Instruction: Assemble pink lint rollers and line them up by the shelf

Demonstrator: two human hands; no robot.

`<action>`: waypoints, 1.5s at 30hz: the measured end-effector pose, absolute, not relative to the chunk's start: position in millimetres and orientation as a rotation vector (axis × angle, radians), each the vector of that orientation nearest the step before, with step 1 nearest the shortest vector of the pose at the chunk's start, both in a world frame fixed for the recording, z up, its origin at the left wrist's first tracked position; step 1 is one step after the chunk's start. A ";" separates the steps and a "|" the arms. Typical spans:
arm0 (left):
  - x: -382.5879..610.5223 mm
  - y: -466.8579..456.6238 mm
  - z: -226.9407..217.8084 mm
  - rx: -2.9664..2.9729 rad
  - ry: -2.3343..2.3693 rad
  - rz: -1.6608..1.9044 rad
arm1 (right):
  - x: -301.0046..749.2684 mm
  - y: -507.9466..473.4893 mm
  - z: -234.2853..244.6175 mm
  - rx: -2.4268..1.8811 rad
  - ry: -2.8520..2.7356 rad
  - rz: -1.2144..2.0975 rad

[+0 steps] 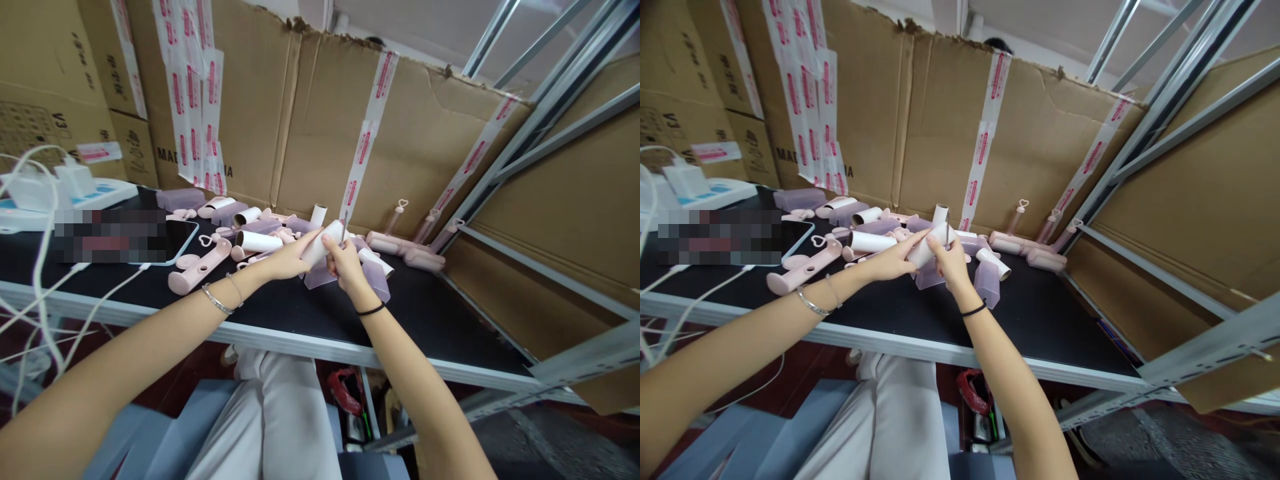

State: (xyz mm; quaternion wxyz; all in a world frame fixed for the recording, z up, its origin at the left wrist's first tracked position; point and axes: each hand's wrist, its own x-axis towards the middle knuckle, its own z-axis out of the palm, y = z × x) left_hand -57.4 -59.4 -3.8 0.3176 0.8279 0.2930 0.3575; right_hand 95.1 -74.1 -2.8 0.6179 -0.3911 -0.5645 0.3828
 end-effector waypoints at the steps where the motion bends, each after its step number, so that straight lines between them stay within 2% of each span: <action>1: -57.9 -58.4 -4.0 2.210 0.812 0.954 | 92.0 -73.9 -3.4 -0.908 -1.263 0.929; 4: -61.3 -55.1 -3.2 2.288 0.898 0.991 | 93.7 -73.0 0.6 -0.891 -1.112 0.895; 7: -65.6 -53.7 -2.2 2.490 0.955 0.987 | 110.4 -71.7 9.1 -0.884 -1.085 0.603; 13: -68.5 -59.8 2.0 2.695 1.041 0.913 | 134.7 -78.6 17.3 -1.086 -1.726 -0.235; 18: -70.0 -67.1 12.5 2.625 0.976 1.136 | 121.0 -92.9 17.4 -1.371 -2.120 -0.605; 35: -70.9 -63.6 14.0 2.449 0.980 1.213 | 105.7 -102.8 17.3 -1.433 -2.264 -1.005; 45: -71.1 -66.4 15.1 2.379 0.905 1.006 | 100.9 -104.0 14.9 -1.473 -2.290 -1.136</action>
